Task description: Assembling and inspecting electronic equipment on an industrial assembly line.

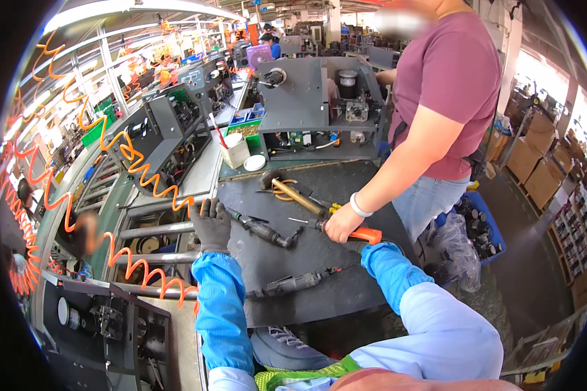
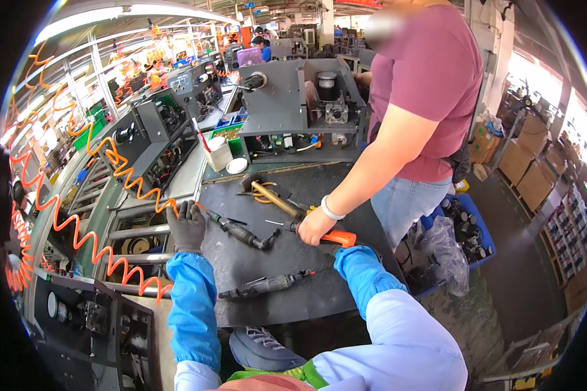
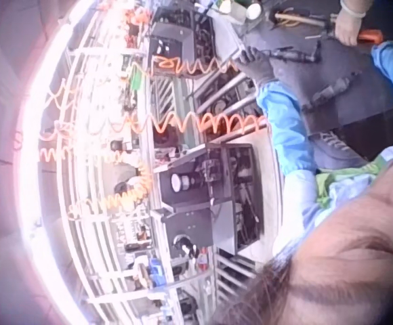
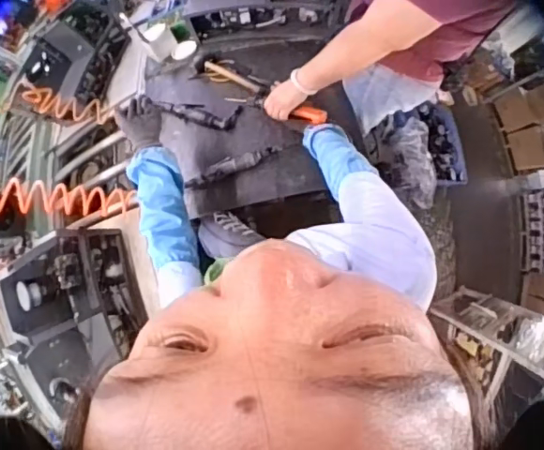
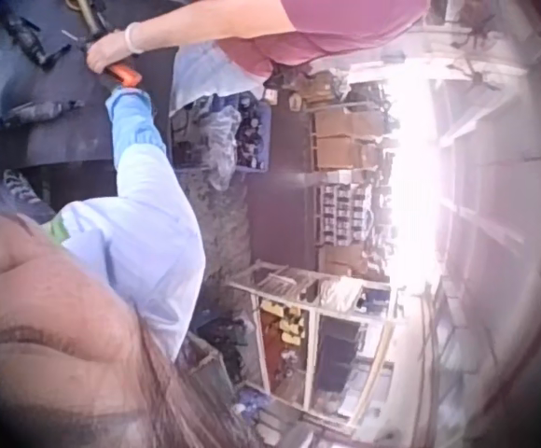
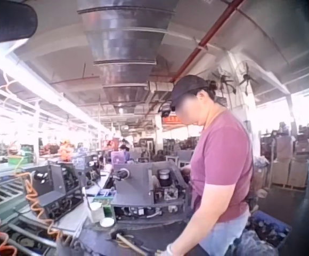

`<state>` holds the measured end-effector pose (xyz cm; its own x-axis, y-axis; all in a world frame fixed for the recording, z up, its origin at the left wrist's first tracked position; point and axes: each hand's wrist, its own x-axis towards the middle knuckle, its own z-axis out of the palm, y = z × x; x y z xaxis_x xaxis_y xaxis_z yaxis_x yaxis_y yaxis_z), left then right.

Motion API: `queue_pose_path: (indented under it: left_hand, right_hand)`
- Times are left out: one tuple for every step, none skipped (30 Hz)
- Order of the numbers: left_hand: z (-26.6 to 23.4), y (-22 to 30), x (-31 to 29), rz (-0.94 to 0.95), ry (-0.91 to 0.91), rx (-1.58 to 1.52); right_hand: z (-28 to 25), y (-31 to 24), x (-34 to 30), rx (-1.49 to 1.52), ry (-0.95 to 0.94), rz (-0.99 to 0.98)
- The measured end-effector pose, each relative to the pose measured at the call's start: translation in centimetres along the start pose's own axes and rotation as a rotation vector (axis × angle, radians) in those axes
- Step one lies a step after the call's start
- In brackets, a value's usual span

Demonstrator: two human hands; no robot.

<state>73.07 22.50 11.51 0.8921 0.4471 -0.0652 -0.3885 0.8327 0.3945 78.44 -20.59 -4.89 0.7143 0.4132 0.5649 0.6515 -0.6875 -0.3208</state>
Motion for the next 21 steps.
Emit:
queue_pose_path:
  left_hand:
    - [0.3, -0.1, -0.3, 0.001, 0.007, 0.004]
    - [1.2, -0.6, -0.8, -0.032, 0.027, -0.027]
    - [2.0, -0.9, -1.5, -0.064, 0.046, -0.061]
    - [1.9, -0.7, -2.0, -0.046, 0.051, -0.049]
    - [1.2, -0.4, -2.4, -0.032, 0.047, -0.052]
    - [0.3, -0.3, -3.0, -0.039, 0.026, -0.022]
    - [0.1, -0.3, -3.5, -0.038, -0.001, 0.004]
    - [1.0, -1.3, -5.6, -0.043, 0.019, 0.047]
    - [1.0, -2.7, -6.3, -0.066, -0.069, 0.041]
    - [2.0, -3.6, -8.8, -0.101, -0.121, 0.083]
    - [2.6, -5.4, -11.4, -0.066, -0.123, 0.233]
    - [5.0, -7.1, -14.8, -0.111, -0.304, 0.424]
    - [2.2, -8.5, -16.2, -0.082, -0.361, 0.607]
    - [0.0, -9.7, -17.7, -0.103, -0.367, 0.745]
    - [-0.6, -10.0, -19.9, 0.046, -0.559, 1.041]
    - [-2.5, -11.7, -21.3, -0.255, -0.444, 0.798]
    - [-4.1, -13.2, -22.3, -0.238, -0.471, 0.867]
    - [-4.9, -14.4, -23.5, -0.243, -0.509, 0.931]
    - [-6.6, -15.1, -24.3, -0.245, -0.507, 0.931]
    - [-8.4, -15.9, -24.6, -0.162, -0.56, 1.058]
    - [-9.1, -16.6, -24.6, -0.073, -0.616, 1.178]
  right_hand:
    - [-0.4, 0.3, -0.2, 0.032, -0.008, 0.018]
    - [-0.9, 0.8, -0.6, 0.06, -0.01, 0.032]
    - [-1.0, 0.8, -1.3, 0.089, -0.013, 0.042]
    - [-1.2, 0.3, -1.3, 0.12, -0.016, 0.047]
    - [-1.1, -0.2, -1.7, 0.15, -0.016, 0.05]
    - [-0.9, -0.7, -1.9, 0.18, -0.018, 0.051]
    - [-0.8, -1.2, -0.6, 0.208, -0.016, 0.041]
    - [-0.8, -1.8, -0.4, 0.227, -0.018, 0.049]
    - [-1.7, -1.4, -0.1, 0.246, -0.02, 0.057]
    - [-2.0, -1.5, -0.6, 0.278, -0.032, 0.071]
    - [-2.2, -1.9, -0.3, 0.303, -0.035, 0.081]
    - [-3.0, -1.2, -0.8, 0.311, -0.025, 0.107]
    - [-3.5, -1.8, -2.5, 0.337, -0.026, 0.111]
    - [-3.9, -1.7, -5.3, 0.364, -0.027, 0.115]
    - [-3.9, -1.0, -7.7, 0.391, -0.027, 0.13]
    - [-4.4, -1.6, -8.4, 0.417, -0.035, 0.14]
    - [-3.7, -2.4, -7.7, 0.443, -0.041, 0.152]
    - [-3.9, -3.9, -7.2, 0.456, -0.043, 0.183]
    - [-3.6, -5.4, -5.7, 0.482, -0.049, 0.201]
    - [-3.7, -6.2, -4.8, 0.509, -0.055, 0.219]
    - [-4.5, -6.0, -4.3, 0.53, -0.059, 0.234]
